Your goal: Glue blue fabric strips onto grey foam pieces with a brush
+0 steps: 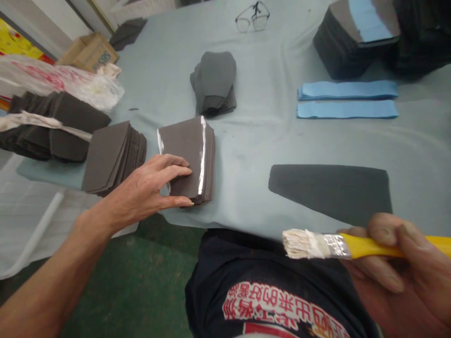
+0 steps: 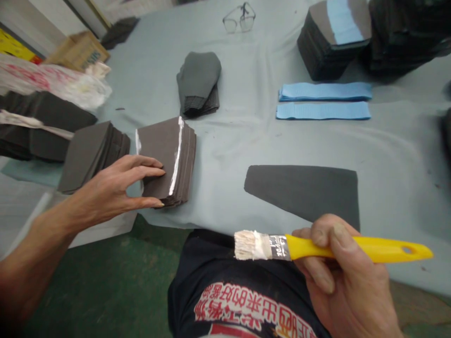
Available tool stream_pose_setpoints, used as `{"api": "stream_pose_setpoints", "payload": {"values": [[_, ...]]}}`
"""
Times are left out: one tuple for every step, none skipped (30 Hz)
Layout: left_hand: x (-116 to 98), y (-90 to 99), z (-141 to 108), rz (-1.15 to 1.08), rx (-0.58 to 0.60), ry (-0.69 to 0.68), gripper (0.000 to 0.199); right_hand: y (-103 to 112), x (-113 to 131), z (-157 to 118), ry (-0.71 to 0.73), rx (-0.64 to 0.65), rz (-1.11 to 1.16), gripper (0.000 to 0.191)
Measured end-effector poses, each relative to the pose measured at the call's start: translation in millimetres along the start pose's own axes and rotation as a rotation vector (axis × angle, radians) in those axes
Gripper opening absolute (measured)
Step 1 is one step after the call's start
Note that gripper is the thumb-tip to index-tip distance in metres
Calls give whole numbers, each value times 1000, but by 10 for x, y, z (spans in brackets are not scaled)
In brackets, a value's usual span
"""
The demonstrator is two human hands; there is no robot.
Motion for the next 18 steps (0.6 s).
{"api": "stream_pose_setpoints", "payload": {"values": [[-10, 5, -11, -2, -4, -3, 58, -8, 0, 6, 4, -2, -6, 37], [-22, 8, -22, -5, -6, -5, 57, -14, -1, 13, 11, -3, -11, 37], [-36, 8, -33, -7, -5, -6, 56, -15, -7, 21, 14, -9, -17, 37], [-50, 7, -45, -6, -3, -7, 54, -15, -19, 30, 15, -15, -21, 37], [-66, 6, -57, -1, -2, -8, 51, -14, -34, 39, 15, -17, -22, 37], [-81, 7, -69, 9, -6, -11, 48, -15, -52, 48, 11, -14, -22, 38], [-97, 10, -80, 22, -13, -12, 44, -17, -68, 57, 11, -9, -18, 38], [-112, 14, -90, 37, -20, -11, 40, -22, -81, 64, 13, 1, -13, 38], [-126, 20, -98, 48, -28, -9, 37, -31, -91, 70, 15, 15, -6, 38], [-140, 27, -105, 55, -37, -5, 35, -39, -98, 75, 17, 29, 2, 36], [-154, 35, -109, 58, -48, 2, 34, -46, -104, 79, 15, 42, 11, 35], [-170, 42, -110, 59, -58, 9, 33, -49, -111, 81, 12, 53, 22, 34], [-189, 45, -110, 61, -66, 15, 31, -46, -118, 84, 7, 61, 32, 34], [-211, 44, -108, 68, -74, 20, 29, -36, -123, 87, 6, 64, 41, 34], [-236, 37, -106, 82, -85, 24, 29, -17, -128, 89, 8, 59, 47, 35], [-256, 28, -104, 102, -105, 35, 29, 9, -137, 92, 8, 48, 49, 35], [-272, 15, -103, 124, -129, 52, 30, 38, -145, 93, 7, 32, 51, 37], [-283, -1, -105, 147, -157, 74, 31, 69, -150, 92, 8, 11, 54, 37]]}}
Point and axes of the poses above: each hand's wrist, its own z-axis towards the middle knuckle, its own y-axis out of the back of the hand, x = y × z, the point moved 7 cm from there along z, towards the middle knuckle, and after that the axes turned 1 degree about -y, right-handed, at the moved point
